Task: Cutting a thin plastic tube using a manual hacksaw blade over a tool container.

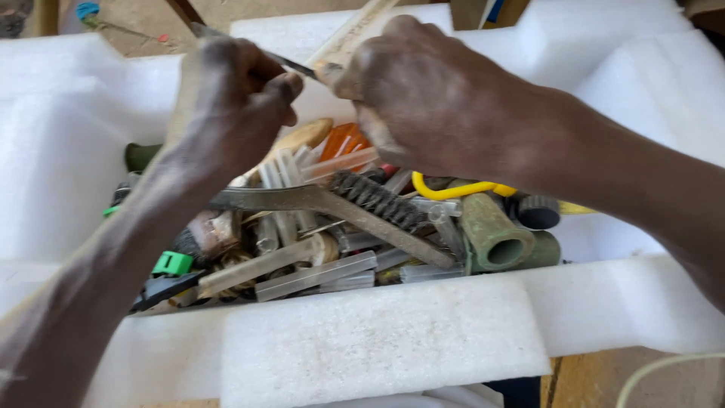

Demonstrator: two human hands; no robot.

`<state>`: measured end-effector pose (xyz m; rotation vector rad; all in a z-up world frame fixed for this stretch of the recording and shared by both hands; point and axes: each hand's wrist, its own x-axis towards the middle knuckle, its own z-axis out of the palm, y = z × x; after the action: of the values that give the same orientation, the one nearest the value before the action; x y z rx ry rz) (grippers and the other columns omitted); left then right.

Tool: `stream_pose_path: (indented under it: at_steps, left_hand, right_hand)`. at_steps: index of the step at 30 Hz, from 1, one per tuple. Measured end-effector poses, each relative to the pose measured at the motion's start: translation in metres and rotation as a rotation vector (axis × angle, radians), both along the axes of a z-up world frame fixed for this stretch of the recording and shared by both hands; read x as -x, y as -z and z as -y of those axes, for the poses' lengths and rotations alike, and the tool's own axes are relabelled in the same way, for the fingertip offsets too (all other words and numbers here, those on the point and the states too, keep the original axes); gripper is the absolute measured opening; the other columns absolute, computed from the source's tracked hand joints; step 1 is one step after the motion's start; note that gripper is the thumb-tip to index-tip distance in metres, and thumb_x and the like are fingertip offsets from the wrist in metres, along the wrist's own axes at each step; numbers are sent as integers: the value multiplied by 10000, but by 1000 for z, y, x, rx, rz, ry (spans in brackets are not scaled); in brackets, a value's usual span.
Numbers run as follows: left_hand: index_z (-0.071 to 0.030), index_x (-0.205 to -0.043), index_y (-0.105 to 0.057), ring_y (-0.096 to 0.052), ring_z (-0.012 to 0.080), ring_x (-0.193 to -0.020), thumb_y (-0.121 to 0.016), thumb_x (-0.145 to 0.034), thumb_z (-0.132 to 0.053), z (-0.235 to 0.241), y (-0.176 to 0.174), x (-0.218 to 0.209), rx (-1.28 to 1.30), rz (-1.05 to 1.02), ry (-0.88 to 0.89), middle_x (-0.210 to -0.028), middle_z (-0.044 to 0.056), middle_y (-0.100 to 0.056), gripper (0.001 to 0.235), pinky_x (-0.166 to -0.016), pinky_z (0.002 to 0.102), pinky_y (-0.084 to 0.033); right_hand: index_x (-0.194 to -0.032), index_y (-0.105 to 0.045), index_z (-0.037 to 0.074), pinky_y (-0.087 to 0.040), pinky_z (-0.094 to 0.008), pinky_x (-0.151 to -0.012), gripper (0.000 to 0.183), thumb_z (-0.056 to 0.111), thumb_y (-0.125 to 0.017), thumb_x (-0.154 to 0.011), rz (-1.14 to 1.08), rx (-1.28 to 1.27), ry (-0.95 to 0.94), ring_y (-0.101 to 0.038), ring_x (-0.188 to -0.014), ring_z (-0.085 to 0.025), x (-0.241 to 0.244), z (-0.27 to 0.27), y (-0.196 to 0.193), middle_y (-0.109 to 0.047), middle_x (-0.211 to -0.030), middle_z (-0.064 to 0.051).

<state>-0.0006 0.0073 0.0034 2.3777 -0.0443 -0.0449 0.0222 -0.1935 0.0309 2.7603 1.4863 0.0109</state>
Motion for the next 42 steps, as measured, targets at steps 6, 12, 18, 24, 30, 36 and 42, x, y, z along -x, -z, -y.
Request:
stream_pose_path:
  at_steps: [6,12,18,24,30,36,42]
  left_hand:
    - [-62,-704,-707,-607,122,-545,-723,-965,-100,-1,15,-3,-74,139,21,-628,54,-677,264,-486,363,-501]
    - [-89,-768,-773,-643,110,-619,-729,-1027,-136,-6,9,-5,24,31,56,-707,41,-751,268,-623,351,-578]
    - [-39,-874,-772,-544,102,-476,-720,-1008,-168,-7,8,-9,3,12,-9,-752,74,-775,193,-414,316,-473]
    - [-47,-789,-728,-642,255,-559,-722,-1047,-167,10,1,-9,-268,56,-14,-653,125,-686,285,-471,467,-482]
    - [-94,-940,-747,-673,176,-527,-590,-1096,-195,3,-26,6,-175,-143,78,-699,63,-732,243,-544,379,-608]
    - [-46,-1059,-676,-732,197,-490,-533,-1108,-224,4,-43,28,-101,-273,91,-712,100,-772,234,-462,364,-632]
    - [7,-1037,-658,-582,187,-430,-609,-1088,-204,9,-36,27,94,-265,66,-712,132,-733,223,-381,334,-490]
  right_hand:
    - [-1263,-680,-28,-479,-521,-466,451,15,-571,-828,126,-296,-56,-617,-493,-365,-23,-21,50,-667,-638,-149]
    - [-1251,-712,22,-506,-453,-406,402,-34,-555,-885,-43,-205,66,-598,-475,-271,-17,-20,27,-659,-676,-132]
    - [-1474,-514,18,-439,-302,-413,510,167,-515,-986,407,455,-121,-564,-392,-108,2,-7,-4,-652,-565,130]
    - [-1303,-707,0,-537,-508,-507,430,35,-582,-893,129,-123,-2,-667,-576,-356,-17,-19,21,-701,-710,-165]
    - [-1299,-707,80,-480,-408,-403,389,80,-550,-942,285,-137,-38,-609,-474,-234,-5,-17,30,-674,-629,-27]
    - [-1377,-652,207,-473,-472,-325,502,163,-601,-879,294,-36,62,-651,-481,-287,14,-20,16,-686,-611,2]
    - [-1337,-626,179,-455,-565,-404,549,11,-515,-826,-10,-87,108,-661,-619,-407,18,-2,-3,-711,-738,-88]
